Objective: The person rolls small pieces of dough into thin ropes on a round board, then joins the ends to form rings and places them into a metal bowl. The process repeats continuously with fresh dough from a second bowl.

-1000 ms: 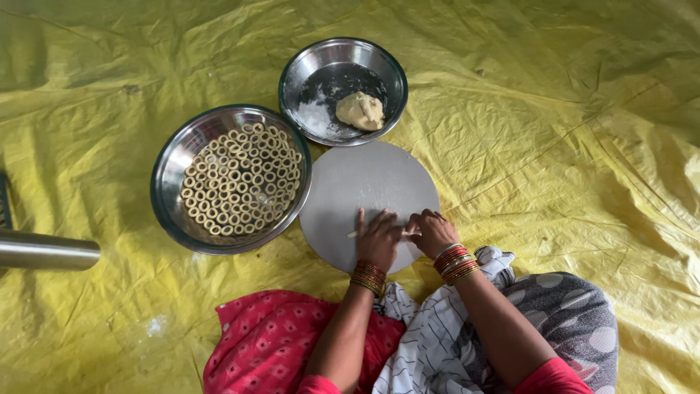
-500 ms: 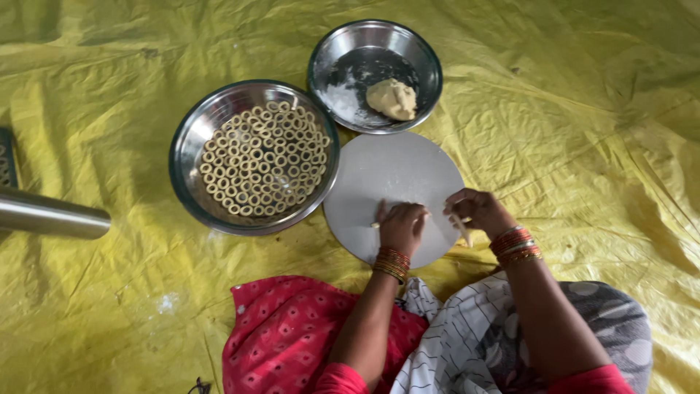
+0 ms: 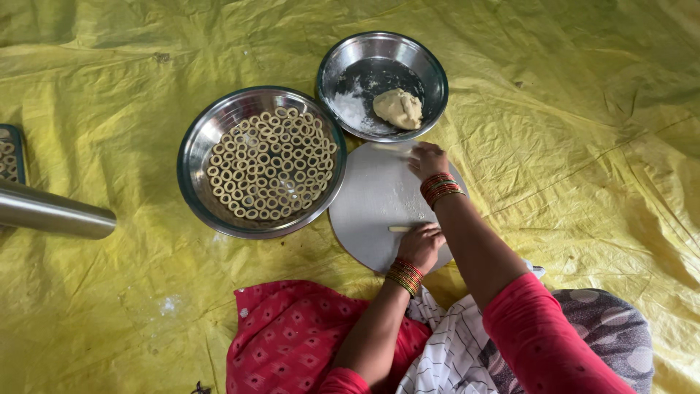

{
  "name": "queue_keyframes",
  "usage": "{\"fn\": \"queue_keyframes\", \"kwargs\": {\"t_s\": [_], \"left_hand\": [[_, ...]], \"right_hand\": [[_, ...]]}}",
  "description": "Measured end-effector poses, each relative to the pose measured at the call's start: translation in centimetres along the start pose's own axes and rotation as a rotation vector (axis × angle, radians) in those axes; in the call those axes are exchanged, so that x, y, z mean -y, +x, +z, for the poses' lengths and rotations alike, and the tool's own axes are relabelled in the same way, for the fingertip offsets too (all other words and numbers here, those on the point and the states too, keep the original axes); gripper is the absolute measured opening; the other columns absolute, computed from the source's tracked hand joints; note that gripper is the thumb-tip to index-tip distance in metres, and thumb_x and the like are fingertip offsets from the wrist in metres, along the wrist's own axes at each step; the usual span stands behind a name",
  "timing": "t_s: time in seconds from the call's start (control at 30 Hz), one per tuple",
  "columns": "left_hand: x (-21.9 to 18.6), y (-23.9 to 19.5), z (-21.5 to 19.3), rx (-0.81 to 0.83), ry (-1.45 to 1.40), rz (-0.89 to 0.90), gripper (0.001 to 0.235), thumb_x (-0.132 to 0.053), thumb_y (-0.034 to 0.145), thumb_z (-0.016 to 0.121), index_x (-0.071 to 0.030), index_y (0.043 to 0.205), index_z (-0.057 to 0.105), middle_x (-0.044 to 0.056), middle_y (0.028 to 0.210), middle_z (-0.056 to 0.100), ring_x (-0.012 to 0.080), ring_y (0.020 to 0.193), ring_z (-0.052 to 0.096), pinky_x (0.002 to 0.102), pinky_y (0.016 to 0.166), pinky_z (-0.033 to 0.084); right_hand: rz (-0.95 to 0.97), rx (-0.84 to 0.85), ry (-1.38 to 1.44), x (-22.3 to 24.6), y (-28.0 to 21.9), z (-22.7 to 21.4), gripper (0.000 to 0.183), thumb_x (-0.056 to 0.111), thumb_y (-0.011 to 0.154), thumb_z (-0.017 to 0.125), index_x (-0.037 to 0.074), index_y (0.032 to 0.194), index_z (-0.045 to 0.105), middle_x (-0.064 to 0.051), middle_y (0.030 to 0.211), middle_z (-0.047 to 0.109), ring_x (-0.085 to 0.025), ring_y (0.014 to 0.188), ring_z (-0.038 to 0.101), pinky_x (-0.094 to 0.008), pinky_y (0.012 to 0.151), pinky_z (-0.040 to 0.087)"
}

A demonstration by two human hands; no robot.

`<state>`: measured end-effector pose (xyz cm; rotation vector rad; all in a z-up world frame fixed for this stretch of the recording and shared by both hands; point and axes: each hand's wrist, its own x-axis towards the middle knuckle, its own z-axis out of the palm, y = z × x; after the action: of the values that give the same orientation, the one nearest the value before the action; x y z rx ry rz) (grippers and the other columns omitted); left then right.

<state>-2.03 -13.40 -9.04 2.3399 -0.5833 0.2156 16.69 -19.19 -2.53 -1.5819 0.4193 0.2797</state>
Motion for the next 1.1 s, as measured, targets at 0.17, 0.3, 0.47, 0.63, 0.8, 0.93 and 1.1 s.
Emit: {"fn": "queue_keyframes", "kwargs": {"t_s": [0.17,0.3,0.47,0.63,0.8,0.93,1.1], "left_hand": [[-0.1,0.2,-0.7,-0.104,0.004,0.007,0.029,-0.015,0.093,0.059,-0.008,0.118,0.072,0.008,0.119,0.074,0.0236,0.116,0.067,0.046,0.114,0.046],[0.3,1.1,-1.8,-0.245,0.217,-0.129,0.032,-0.028,0.114,0.045,-0.014,0.138,0.060,0.009,0.148,0.063,0.0230,0.145,0.053,0.052,0.132,0.032],[-0.2,0.7,-3.7,-0.089,0.366,-0.294,0.079,-0.061,0.102,0.024,-0.008,0.160,0.017,0.012,0.168,0.017,0.0237,0.156,0.014,0.055,0.124,0.003],[-0.8,0.3,-4.6,0.146,0.440,-0.325,0.085,-0.065,0.101,0.018,-0.006,0.162,0.010,0.013,0.171,0.005,0.0245,0.157,0.002,0.055,0.124,-0.003],[0.8,4.6,-5.0,0.231,0.458,-0.344,0.076,-0.062,0.102,0.013,-0.017,0.163,0.004,0.009,0.171,-0.001,0.0230,0.156,-0.001,0.062,0.120,-0.008],[3.3,11.0,-6.0,0.204,0.520,-0.517,0.078,-0.066,0.101,0.012,-0.023,0.164,0.001,0.007,0.172,-0.004,0.0224,0.158,-0.004,0.061,0.122,-0.010],[3.5,11.9,-5.7,0.164,0.531,-0.571,0.083,-0.070,0.097,0.015,-0.019,0.163,0.004,0.010,0.171,-0.004,0.0236,0.158,-0.003,0.058,0.123,-0.008]], "right_hand": [[-0.149,0.007,-0.830,-2.4,-1.1,-4.9,0.042,0.025,0.100,0.057,0.020,0.141,0.065,-0.003,0.148,0.062,-0.024,0.128,0.065,-0.040,0.110,0.052],[-0.474,0.224,-1.481,-4.6,-4.8,-10.9,0.088,0.049,0.087,0.066,0.014,0.158,0.027,-0.008,0.167,0.021,-0.030,0.154,0.014,-0.054,0.120,0.026],[-0.691,0.151,-1.470,-6.6,-7.2,-12.8,0.084,0.063,0.097,0.045,0.012,0.161,0.022,-0.012,0.170,0.016,-0.033,0.157,0.012,-0.057,0.124,0.012],[-0.656,-0.020,-1.270,-7.3,-7.2,-9.0,0.080,0.055,0.100,0.039,0.008,0.162,0.021,-0.014,0.169,0.017,-0.033,0.156,0.010,-0.057,0.122,0.006],[-0.711,-0.073,-1.192,-6.7,-7.5,-9.0,0.072,0.044,0.101,0.043,0.008,0.161,0.026,-0.013,0.168,0.024,-0.032,0.157,0.014,-0.054,0.125,0.009],[-0.659,-0.139,-1.033,-7.4,-7.7,-9.0,0.066,0.032,0.101,0.044,0.010,0.162,0.029,-0.013,0.169,0.028,-0.034,0.158,0.016,-0.054,0.127,0.009],[-0.514,-0.277,-0.795,-7.3,-7.0,-9.1,0.061,0.036,0.105,0.043,0.008,0.159,0.032,-0.016,0.164,0.034,-0.035,0.157,0.019,-0.051,0.127,0.012]]}}
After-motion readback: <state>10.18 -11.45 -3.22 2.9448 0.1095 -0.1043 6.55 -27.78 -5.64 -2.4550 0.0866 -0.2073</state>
